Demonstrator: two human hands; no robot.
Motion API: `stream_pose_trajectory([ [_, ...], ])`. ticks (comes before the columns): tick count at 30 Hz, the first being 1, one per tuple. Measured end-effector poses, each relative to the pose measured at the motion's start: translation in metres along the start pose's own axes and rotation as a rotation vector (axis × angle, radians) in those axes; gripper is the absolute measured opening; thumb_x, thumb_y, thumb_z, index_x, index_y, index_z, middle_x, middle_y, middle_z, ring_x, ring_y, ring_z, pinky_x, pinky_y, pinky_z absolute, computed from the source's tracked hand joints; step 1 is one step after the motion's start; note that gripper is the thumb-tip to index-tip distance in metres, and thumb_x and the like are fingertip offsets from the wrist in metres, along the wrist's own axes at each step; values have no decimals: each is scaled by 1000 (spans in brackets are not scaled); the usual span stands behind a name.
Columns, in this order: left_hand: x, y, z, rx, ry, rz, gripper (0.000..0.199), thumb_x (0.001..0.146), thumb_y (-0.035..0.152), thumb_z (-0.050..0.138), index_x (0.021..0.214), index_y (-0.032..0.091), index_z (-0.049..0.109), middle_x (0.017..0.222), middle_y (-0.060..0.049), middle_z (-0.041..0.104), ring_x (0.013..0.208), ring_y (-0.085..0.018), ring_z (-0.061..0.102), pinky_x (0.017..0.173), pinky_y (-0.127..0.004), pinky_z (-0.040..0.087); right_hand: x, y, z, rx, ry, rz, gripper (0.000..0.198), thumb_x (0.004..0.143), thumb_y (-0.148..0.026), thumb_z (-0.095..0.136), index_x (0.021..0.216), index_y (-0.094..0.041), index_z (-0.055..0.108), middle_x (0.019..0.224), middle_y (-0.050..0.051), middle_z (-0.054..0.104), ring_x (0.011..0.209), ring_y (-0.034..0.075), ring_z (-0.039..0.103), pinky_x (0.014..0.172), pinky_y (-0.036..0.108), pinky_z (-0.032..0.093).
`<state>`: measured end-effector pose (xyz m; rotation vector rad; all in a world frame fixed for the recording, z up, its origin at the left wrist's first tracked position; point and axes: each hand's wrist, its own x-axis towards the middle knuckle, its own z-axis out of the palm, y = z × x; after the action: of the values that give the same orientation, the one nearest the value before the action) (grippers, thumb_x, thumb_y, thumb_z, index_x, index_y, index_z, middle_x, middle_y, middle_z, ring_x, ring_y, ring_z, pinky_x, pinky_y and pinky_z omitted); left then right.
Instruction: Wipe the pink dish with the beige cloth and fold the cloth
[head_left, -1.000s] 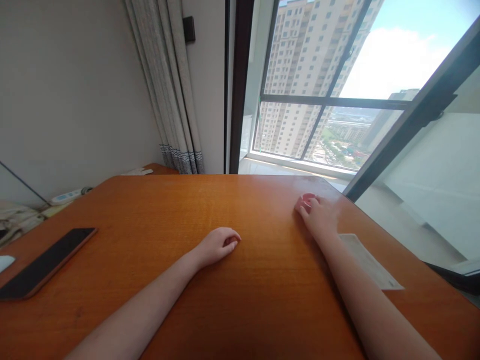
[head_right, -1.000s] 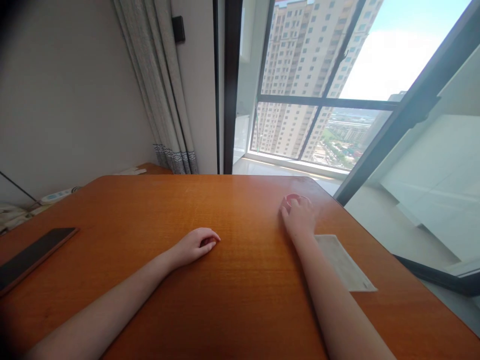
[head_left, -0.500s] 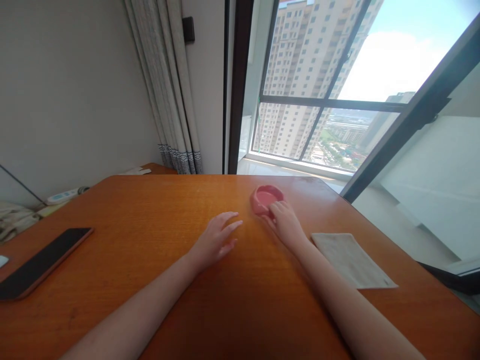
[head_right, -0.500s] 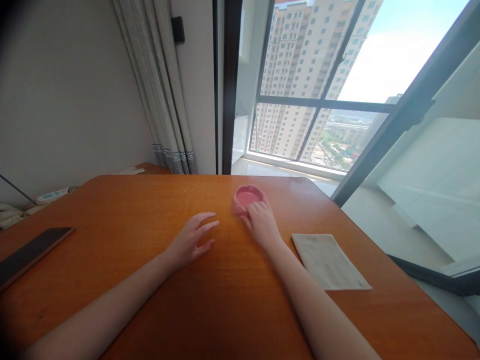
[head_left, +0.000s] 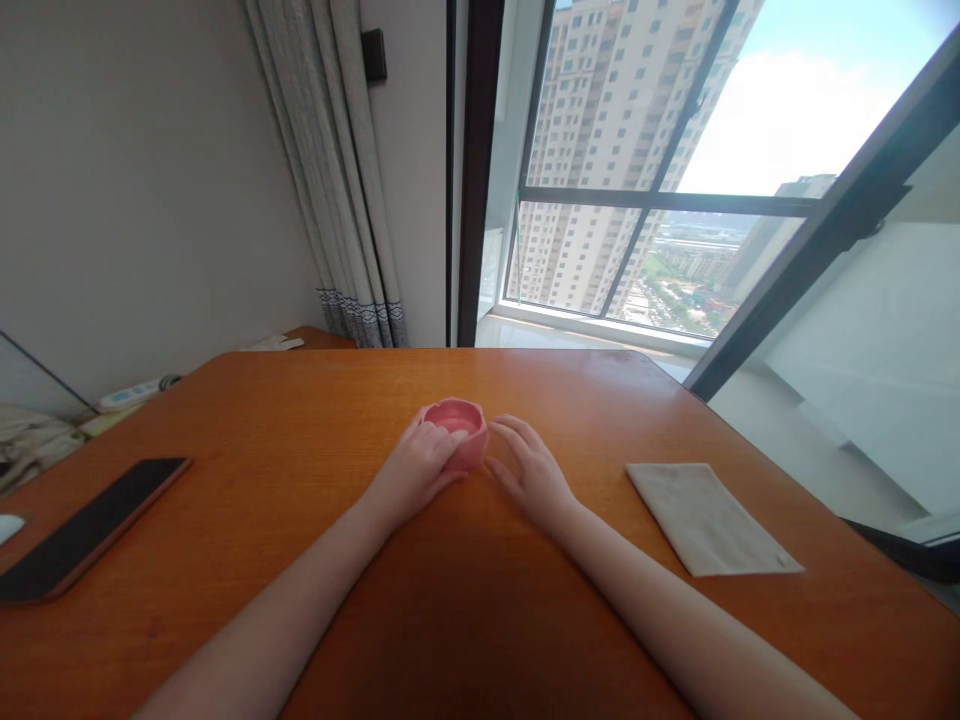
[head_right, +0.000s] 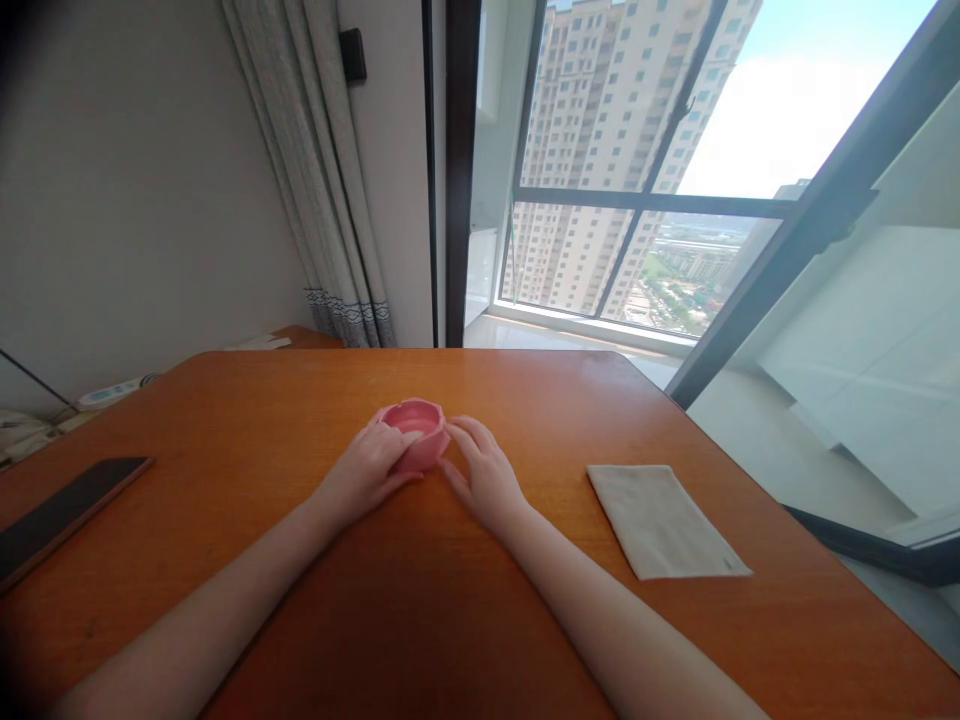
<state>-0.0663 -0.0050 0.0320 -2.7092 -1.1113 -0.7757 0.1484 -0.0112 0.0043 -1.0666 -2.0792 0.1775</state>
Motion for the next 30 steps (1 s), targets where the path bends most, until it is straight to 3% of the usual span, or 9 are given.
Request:
stream_pose_trajectory([
  [4, -12, -49, -23, 261, 124, -257, 26, 78, 39, 58, 92, 17, 58, 87, -8, 63, 88, -25, 54, 103, -51, 30, 0, 13, 1, -35, 10, 107, 33, 90, -31, 42, 120, -20, 51, 133, 12, 44, 125, 23, 40, 105, 43, 36],
  [8, -42, -103, -43, 477, 156, -557, 35, 75, 42, 59, 98, 15, 57, 92, -12, 64, 93, -30, 54, 100, -49, 31, 1, 21, -2, -135, -85, 112, 22, 88, -28, 46, 101, -19, 61, 128, 13, 49, 120, 25, 44, 103, 45, 36],
  [11, -66, -127, -52, 494, 78, -650, 36, 75, 41, 57, 100, 15, 57, 98, -15, 64, 101, -33, 53, 100, -48, 31, 2, 28, -5, -171, -81, 152, 19, 86, -24, 47, 96, -19, 62, 123, 12, 52, 116, 24, 47, 101, 45, 38],
  [15, -80, -138, -52, 509, 44, -723, 38, 76, 42, 53, 103, 15, 56, 102, -16, 63, 104, -35, 51, 99, -49, 29, 1, 38, -3, -141, -100, 237, 18, 84, -20, 47, 92, -18, 63, 116, 11, 56, 110, 21, 52, 97, 39, 42],
  [22, -83, -140, -43, 554, -26, -757, 39, 77, 41, 52, 105, 14, 55, 104, -17, 63, 102, -34, 53, 98, -47, 30, 0, 39, -3, -218, -161, 235, 18, 84, -20, 47, 90, -18, 64, 113, 9, 58, 105, 20, 54, 95, 36, 40],
  [26, -86, -146, -39, 545, -42, -763, 40, 77, 42, 51, 104, 13, 54, 105, -17, 62, 103, -34, 52, 98, -48, 31, 7, 44, -20, -250, -152, 248, 20, 84, -19, 45, 89, -18, 64, 105, 8, 62, 99, 20, 57, 92, 35, 40],
  [30, -86, -151, -34, 526, -55, -740, 39, 75, 42, 52, 101, 12, 55, 106, -18, 60, 105, -35, 52, 98, -49, 31, 16, 60, -46, -229, -41, 311, 23, 85, -21, 41, 89, -18, 63, 90, 6, 66, 85, 18, 59, 77, 29, 43],
])
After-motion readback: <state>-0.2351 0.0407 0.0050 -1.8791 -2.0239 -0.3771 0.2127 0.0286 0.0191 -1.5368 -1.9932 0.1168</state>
